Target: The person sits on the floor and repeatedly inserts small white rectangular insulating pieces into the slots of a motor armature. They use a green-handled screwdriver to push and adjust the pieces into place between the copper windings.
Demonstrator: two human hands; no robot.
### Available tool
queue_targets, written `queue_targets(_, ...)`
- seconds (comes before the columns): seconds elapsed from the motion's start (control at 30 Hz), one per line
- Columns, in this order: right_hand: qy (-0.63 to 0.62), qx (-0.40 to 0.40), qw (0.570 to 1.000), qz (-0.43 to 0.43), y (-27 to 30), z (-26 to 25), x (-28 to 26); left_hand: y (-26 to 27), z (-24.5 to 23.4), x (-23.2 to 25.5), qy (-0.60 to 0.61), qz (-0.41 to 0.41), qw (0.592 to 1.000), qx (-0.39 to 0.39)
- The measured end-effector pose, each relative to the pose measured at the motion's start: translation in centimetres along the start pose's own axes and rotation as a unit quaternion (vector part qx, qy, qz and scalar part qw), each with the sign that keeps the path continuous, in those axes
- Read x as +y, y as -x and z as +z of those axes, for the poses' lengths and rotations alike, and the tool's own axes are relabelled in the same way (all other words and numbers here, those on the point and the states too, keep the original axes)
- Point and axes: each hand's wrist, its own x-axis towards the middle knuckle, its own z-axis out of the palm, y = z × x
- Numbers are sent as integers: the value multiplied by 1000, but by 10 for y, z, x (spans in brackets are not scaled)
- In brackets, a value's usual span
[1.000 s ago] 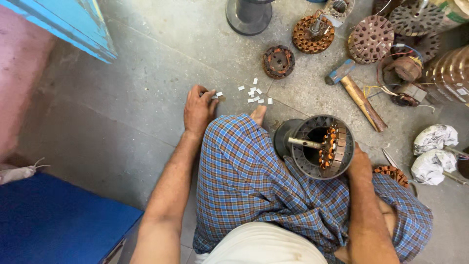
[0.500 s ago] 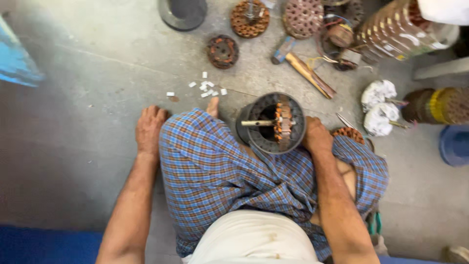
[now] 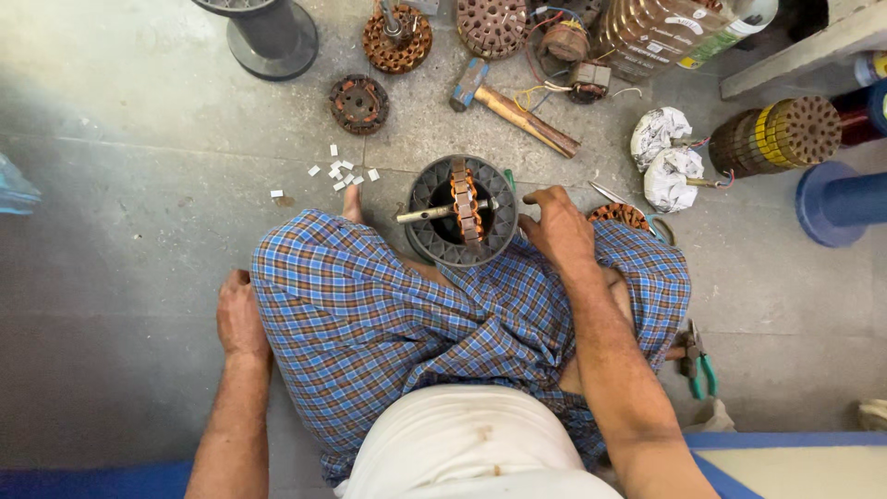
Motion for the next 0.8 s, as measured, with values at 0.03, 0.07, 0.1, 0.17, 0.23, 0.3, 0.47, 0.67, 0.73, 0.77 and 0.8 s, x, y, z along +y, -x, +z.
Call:
queue_targets(0.03, -7, 8, 1000, -7, 2, -5, -2, 0, 3, -1, 1, -14, 1000, -23)
queue_targets(0.07, -14, 16, 1000, -14, 5, -10, -4, 0, 7, -2, 3, -28, 998, -47)
queue_targets(0.1, -22, 26, 999, -29, 6, -15, -6, 0, 10, -3, 63, -71, 995, -23)
queue_targets(0.17, -38, 47, 996, -58, 10, -29, -10, 0, 18, -3, 182, -154, 971, 25)
queue_targets(0.23, -75, 29, 996, -24, 16, -42, -18, 1, 17, -5, 174, -144, 974, 15)
queue_targets(0.3, -108, 33, 993, -18, 24, -58, -25, 1, 6, -3, 137, -126, 982, 18)
queue_targets(0.47, -187, 132, 963, -141, 59, -102, -37, 7, -82, 29, 312, -204, 921, 116)
queue_targets(0.67, -293, 80, 921, -242, 126, -112, -89, 25, -204, 139, 518, -45, 845, 125)
queue_targets(0.73, -316, 46, 900, -298, 137, -99, -106, 32, -218, 183, 515, 56, 853, 60)
queue_targets(0.77, -311, 39, 895, -317, 139, -92, -112, 32, -221, 200, 487, 106, 866, 41)
queue_targets(0.8, -307, 32, 890, -335, 140, -86, -114, 32, -223, 214, 493, 123, 861, 21)
